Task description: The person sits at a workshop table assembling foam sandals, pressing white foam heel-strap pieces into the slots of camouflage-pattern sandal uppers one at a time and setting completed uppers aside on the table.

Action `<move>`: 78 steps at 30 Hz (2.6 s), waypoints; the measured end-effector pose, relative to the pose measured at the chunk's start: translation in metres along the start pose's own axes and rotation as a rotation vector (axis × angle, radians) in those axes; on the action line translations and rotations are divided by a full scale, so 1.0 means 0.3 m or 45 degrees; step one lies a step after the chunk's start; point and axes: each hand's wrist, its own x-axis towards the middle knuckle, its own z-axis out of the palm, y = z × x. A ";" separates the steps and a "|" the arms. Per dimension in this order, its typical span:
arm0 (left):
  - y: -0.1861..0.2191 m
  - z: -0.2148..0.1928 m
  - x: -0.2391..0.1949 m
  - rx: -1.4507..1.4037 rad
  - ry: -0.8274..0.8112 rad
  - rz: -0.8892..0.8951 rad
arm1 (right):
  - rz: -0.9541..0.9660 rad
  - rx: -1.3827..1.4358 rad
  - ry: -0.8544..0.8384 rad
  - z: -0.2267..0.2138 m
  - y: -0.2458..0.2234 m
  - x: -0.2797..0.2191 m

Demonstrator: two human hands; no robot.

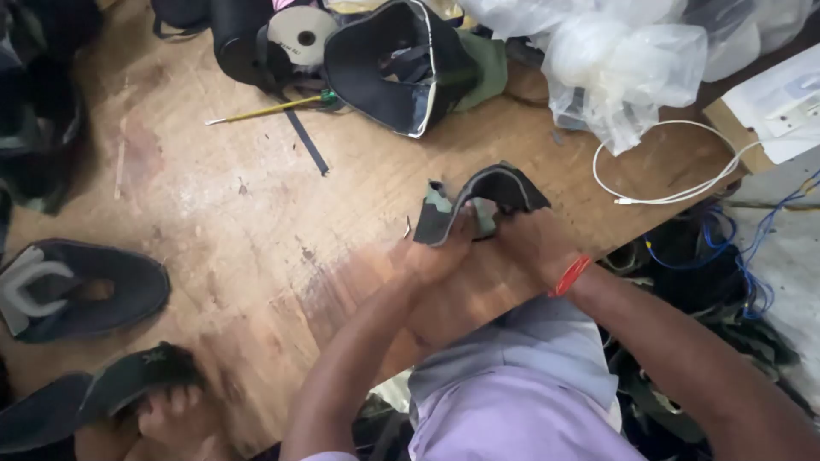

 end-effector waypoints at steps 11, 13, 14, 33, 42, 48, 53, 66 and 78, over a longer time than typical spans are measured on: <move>-0.036 0.079 0.088 0.476 0.317 0.418 | 0.006 0.383 0.324 -0.104 0.042 -0.016; -0.045 0.124 0.147 0.406 0.295 0.358 | -0.005 0.382 0.437 -0.086 0.061 -0.009; -0.057 0.159 0.179 0.354 0.290 0.295 | 0.043 0.326 0.360 -0.070 0.079 0.001; 0.012 0.183 0.026 0.598 0.387 0.707 | -0.369 -0.253 0.100 -0.134 0.109 -0.060; -0.170 0.329 -0.025 -0.044 -0.218 0.653 | -0.462 -0.256 0.342 -0.031 0.103 -0.067; -0.191 0.262 -0.024 0.340 -0.462 0.573 | 0.401 0.243 0.041 -0.059 0.051 0.013; -0.199 0.262 -0.011 0.490 -0.404 0.680 | -0.034 0.268 0.458 0.012 0.000 0.035; -0.011 -0.014 -0.025 0.260 -0.167 0.504 | 0.378 0.185 -0.355 -0.225 0.084 0.015; 0.103 -0.044 0.158 -0.316 -0.375 -0.109 | 0.032 0.734 0.428 0.043 -0.084 0.100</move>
